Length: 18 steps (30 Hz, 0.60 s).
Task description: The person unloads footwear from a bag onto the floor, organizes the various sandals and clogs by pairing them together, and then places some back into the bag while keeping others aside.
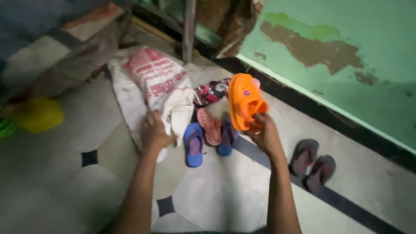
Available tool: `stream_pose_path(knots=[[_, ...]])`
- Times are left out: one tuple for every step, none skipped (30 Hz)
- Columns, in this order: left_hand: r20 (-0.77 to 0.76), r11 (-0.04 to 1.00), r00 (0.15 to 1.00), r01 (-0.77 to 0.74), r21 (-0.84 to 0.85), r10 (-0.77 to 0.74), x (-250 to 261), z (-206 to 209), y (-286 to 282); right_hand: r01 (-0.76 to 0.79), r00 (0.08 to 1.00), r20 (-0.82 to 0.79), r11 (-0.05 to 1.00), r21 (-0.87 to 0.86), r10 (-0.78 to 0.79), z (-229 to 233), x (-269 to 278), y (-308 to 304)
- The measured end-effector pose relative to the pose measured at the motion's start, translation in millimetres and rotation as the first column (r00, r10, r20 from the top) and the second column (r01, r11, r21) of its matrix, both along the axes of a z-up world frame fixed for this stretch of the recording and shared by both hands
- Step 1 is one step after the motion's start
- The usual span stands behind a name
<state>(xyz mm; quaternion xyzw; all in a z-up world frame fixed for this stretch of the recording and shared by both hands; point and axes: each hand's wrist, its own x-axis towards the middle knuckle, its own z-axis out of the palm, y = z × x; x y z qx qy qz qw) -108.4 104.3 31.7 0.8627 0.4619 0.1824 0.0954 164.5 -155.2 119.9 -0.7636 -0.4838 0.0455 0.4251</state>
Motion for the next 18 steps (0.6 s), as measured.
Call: stream_pose_path(knots=[[-0.009, 0.993, 1.0, -0.012, -0.118, 0.011, -8.5, -1.6, 0.0, -0.081, 0.99, -0.117, 0.997, -0.001, 0.08, 1.1, -7.3, 9.1], [-0.015, 0.972, 1.0, -0.016, -0.235, 0.013, -13.8, -1.2, -3.5, -0.152, 0.962, -0.229, 0.988, 0.005, 0.149, -0.8, -16.9, 11.4], [-0.019, 0.937, 1.0, -0.02, -0.348, 0.014, -18.7, 2.6, -4.6, -0.223, 0.916, -0.337, 0.975, 0.018, 0.215, -3.3, -24.2, 11.7], [0.059, 0.932, 0.998, 0.031, -0.36, -0.01, -21.1, 9.9, 1.2, -0.226, 0.824, -0.507, 0.967, 0.115, 0.253, -6.5, -30.5, 10.0], [0.138, 0.926, 0.99, 0.083, -0.368, -0.034, -21.7, 20.3, 12.4, -0.21, 0.699, -0.651, 0.955, 0.209, 0.296, -10.4, -36.5, 10.2], [0.211, 0.917, 0.975, 0.14, -0.373, -0.063, -22.1, 32.1, 23.7, -0.167, 0.543, -0.769, 0.941, 0.296, 0.338, -13.5, -41.7, 10.4], [0.291, 0.936, 0.951, 0.191, -0.295, -0.103, -21.3, 45.5, 34.9, -0.156, 0.427, -0.79, 0.896, 0.416, 0.441, -15.0, -44.9, 8.7], [0.367, 0.946, 0.918, 0.241, -0.214, -0.151, -15.7, 59.8, 44.0, -0.124, 0.309, -0.786, 0.842, 0.525, 0.536, -16.1, -48.8, 1.3], [0.417, 0.945, 0.9, 0.234, -0.227, -0.123, -10.8, 76.5, 54.2, -0.078, 0.19, -0.756, 0.777, 0.625, 0.626, -17.8, -51.7, -3.9], [0.469, 0.943, 0.879, 0.226, -0.244, -0.089, -9.3, 93.1, 59.9, -0.012, 0.139, -0.752, 0.76, 0.65, 0.645, -20.5, -52.8, -5.1], [0.517, 0.943, 0.838, 0.295, -0.157, -0.176, -10.0, 108.0, 59.4, 0.055, 0.088, -0.742, 0.741, 0.669, 0.664, -24.6, -55.0, -4.9], [0.559, 0.932, 0.785, 0.358, -0.057, -0.267, -9.3, 124.9, 60.6, 0.118, 0.045, -0.723, 0.715, 0.689, 0.689, -26.7, -53.8, -5.1], [0.59, 0.91, 0.724, 0.412, 0.046, -0.357, -9.6, 140.4, 59.1, 0.106, 0.047, -0.729, 0.722, 0.683, 0.683, -28.7, -54.0, -7.9], [0.473, 0.938, 0.827, 0.347, -0.005, -0.303, -9.7, 153.3, 54.7, 0.094, 0.047, -0.734, 0.728, 0.679, 0.678, -31.4, -55.8, -8.6], [0.343, 0.961, 0.908, 0.273, -0.045, -0.242, -8.0, 162.9, 48.6, 0.083, 0.048, -0.739, 0.734, 0.674, 0.672, -33.4, -55.5, -8.1], [0.198, 0.978, 0.965, 0.192, -0.078, -0.174, -7.0, 169.0, 42.3, 0.055, 0.06, -0.746, 0.744, 0.666, 0.663, -35.9, -55.5, -7.8], [0.129, 0.986, 0.978, 0.167, -0.005, -0.165, -4.1, 173.5, 39.3, 0.027, 0.071, -0.752, 0.753, 0.658, 0.655, -38.6, -55.0, -6.0], [0.059, 0.987, 0.987, 0.145, 0.066, -0.149, -1.6, 175.5, 37.1, 0.0, 0.08, -0.761, 0.763, 0.646, 0.644, -41.2, -55.9, -5.6]])
